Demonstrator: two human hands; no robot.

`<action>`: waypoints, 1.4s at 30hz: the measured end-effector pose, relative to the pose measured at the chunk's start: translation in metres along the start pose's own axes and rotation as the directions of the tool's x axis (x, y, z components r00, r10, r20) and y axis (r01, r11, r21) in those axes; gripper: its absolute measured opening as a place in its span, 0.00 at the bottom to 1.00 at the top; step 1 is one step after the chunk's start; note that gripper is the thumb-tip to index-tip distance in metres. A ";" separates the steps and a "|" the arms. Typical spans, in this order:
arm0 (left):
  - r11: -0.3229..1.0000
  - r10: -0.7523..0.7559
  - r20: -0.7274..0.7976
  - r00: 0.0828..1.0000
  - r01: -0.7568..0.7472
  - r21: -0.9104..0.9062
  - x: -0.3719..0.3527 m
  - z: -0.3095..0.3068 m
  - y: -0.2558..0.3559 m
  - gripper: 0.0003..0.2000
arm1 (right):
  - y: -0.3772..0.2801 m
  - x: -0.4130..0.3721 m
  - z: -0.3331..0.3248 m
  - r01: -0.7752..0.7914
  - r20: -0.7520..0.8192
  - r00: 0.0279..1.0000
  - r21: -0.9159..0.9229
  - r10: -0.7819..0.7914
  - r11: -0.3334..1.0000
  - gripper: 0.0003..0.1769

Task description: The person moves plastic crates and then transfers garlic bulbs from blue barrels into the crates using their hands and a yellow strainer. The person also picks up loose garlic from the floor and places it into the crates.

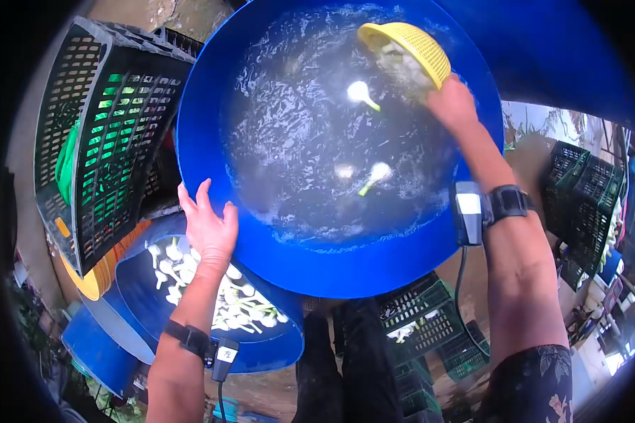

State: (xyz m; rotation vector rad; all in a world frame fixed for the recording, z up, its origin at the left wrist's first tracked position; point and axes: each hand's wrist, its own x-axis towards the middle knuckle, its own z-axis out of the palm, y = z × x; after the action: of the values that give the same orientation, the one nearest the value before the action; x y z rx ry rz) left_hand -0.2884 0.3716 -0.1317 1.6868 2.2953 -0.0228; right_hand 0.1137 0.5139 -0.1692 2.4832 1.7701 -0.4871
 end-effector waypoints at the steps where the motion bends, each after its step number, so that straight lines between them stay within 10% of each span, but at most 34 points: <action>1: 1.000 -0.016 0.027 1.000 0.016 0.000 0.000 -0.001 0.001 0.28 | 0.007 0.006 0.035 -0.008 0.091 0.996 0.061 0.003 0.998 0.22; 4: 1.000 0.019 -0.011 1.000 -0.018 0.011 0.001 0.002 -0.001 0.28 | -0.037 -0.017 0.054 -0.401 0.454 0.860 0.320 0.232 0.859 0.20; 8: 0.998 0.049 0.016 0.999 -0.049 -0.031 0.001 -0.002 0.000 0.29 | -0.096 -0.048 0.090 -0.666 0.687 0.724 0.676 0.055 0.316 0.14; 12: 1.000 0.010 0.030 1.000 -0.009 -0.016 0.001 0.001 0.000 0.29 | -0.188 -0.054 0.127 -0.632 0.629 0.767 0.704 0.130 0.325 0.13; 13: 1.000 0.020 0.021 1.000 -0.019 -0.012 0.001 0.001 0.000 0.29 | -0.191 -0.062 0.127 -0.706 0.706 0.706 0.696 0.053 0.132 0.14; 25: 0.999 0.031 -0.015 0.999 -0.031 -0.027 -0.001 0.001 -0.002 0.28 | -0.131 -0.146 0.076 -0.766 0.643 0.628 0.612 -0.439 -0.197 0.23; 30: 1.000 0.013 -0.021 1.000 -0.014 -0.014 -0.003 0.003 -0.002 0.27 | -0.066 -0.205 -0.013 -0.685 0.633 0.726 0.701 -0.269 -0.199 0.22; 36: 0.992 0.065 -0.070 0.995 -0.057 0.111 -0.001 0.014 -0.010 0.28 | 0.072 -0.355 -0.113 -0.530 0.486 0.836 0.837 0.255 0.140 0.24; 42: 0.990 0.092 -0.073 0.993 -0.083 0.115 0.001 0.016 -0.019 0.28 | 0.158 -0.579 -0.126 -0.590 0.102 0.767 0.500 0.634 0.634 0.17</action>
State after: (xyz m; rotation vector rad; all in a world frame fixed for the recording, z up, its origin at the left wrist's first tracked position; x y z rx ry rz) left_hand -0.3029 0.3634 -0.1504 1.8740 2.3129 -0.0698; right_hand 0.1187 -0.0410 0.0927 3.2662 0.7161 -0.8728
